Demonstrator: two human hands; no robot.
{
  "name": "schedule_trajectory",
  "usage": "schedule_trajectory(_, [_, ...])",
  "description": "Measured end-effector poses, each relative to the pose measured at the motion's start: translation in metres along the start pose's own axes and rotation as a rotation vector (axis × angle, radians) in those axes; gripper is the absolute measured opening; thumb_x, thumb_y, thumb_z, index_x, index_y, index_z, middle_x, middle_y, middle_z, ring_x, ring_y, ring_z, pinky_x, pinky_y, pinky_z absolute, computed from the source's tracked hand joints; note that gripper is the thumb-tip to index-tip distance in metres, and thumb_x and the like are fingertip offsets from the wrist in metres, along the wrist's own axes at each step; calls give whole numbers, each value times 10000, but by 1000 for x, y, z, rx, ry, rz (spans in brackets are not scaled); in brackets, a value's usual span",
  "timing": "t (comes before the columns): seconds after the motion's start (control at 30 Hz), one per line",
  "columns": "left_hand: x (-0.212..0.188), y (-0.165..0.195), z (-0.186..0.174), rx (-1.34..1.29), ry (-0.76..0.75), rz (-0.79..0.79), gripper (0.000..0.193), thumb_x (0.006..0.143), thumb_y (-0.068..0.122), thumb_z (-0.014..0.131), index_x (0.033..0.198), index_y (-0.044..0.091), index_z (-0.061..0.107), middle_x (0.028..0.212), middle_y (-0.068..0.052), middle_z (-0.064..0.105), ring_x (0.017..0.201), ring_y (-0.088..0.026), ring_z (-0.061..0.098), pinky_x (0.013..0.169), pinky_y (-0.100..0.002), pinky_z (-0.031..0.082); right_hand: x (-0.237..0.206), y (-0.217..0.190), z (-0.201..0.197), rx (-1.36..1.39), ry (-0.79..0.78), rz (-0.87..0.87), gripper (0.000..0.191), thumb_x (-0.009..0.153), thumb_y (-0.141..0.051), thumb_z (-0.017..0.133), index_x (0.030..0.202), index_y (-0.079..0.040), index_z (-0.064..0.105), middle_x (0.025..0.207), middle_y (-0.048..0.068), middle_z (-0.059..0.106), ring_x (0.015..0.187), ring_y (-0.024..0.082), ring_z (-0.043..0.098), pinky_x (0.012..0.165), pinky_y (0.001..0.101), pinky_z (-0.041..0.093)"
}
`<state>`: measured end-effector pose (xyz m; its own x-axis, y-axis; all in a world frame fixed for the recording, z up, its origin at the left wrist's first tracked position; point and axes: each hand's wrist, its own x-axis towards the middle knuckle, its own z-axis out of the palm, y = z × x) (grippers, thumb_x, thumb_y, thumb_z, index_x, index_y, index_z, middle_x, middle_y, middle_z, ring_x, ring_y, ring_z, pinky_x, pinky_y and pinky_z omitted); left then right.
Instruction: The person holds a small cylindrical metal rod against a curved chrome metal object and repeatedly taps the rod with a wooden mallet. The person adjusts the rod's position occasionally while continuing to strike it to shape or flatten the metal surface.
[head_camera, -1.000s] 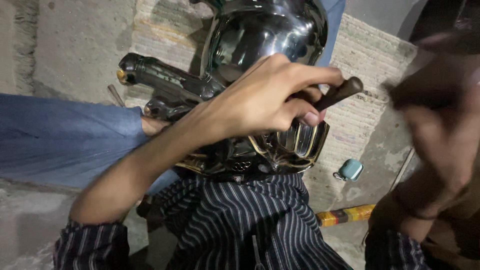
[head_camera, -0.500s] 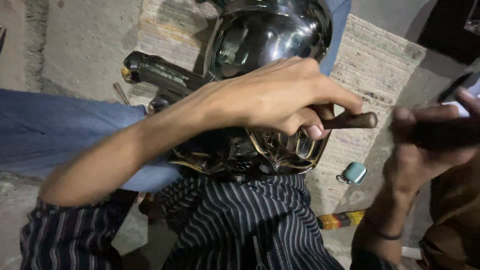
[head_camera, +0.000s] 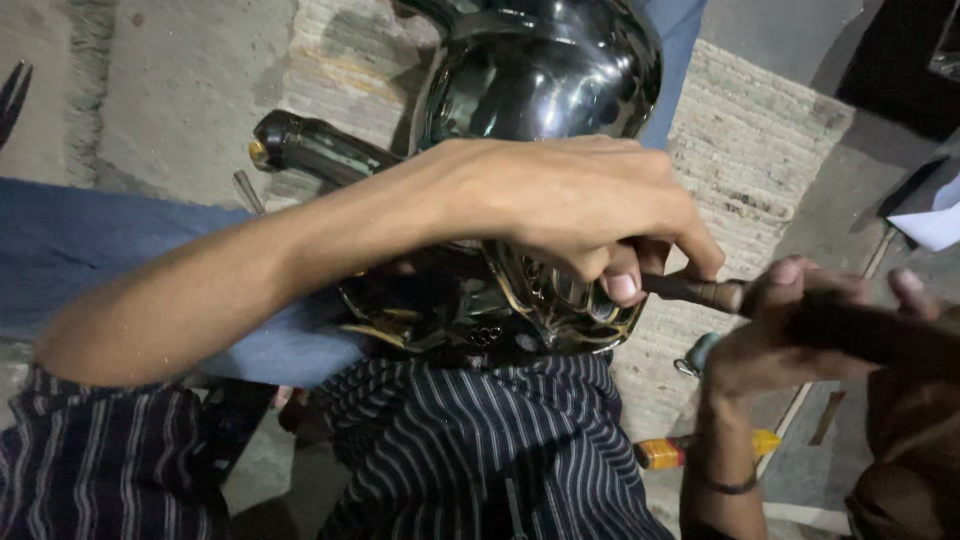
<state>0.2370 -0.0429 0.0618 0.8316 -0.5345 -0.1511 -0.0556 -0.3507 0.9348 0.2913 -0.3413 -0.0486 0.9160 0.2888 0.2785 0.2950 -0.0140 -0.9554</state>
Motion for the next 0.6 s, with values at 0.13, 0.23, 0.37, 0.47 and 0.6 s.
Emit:
schedule_trajectory(0.13, [0,9,-2,8,-136,-122,487,873,133,697,1347,223,632,702,-5,717,508,-101,558,444,-341,390,-11,2,6,-580,-64,-511,443,1130,-228,762,1330,12,448,1213,147,500,1194,258,533,1189,496,341])
schedule_trajectory(0.23, [0,15,-6,61,-192,-201,494,944,143,667,1422,242,594,737,-35,722,547,-126,588,462,-327,395,-13,-1,8,-551,-140,-198,392,1038,-327,673,1238,-17,540,1148,77,557,1145,205,517,1098,421,364])
schedule_trajectory(0.37, [-9,13,0,75,-1,-76,500,887,33,677,1352,214,662,766,-4,760,621,-102,690,454,-335,460,-5,-9,11,-501,-186,-349,215,1035,-195,655,1145,-57,532,1131,76,606,1072,220,513,1188,444,335])
schedule_trajectory(0.47, [-22,1,8,-115,294,225,395,936,-42,622,1291,127,663,928,-37,768,799,-126,767,692,-325,582,5,-15,16,-376,-134,-166,221,1019,-185,654,1150,-70,520,1007,14,601,932,139,539,1139,403,347])
schedule_trajectory(0.6, [-34,-18,16,-225,458,124,444,873,70,756,1303,116,655,990,-31,814,975,-172,803,937,-415,563,19,-19,25,-364,-129,-121,338,1093,-188,752,1259,-76,481,969,12,547,856,117,537,913,304,478])
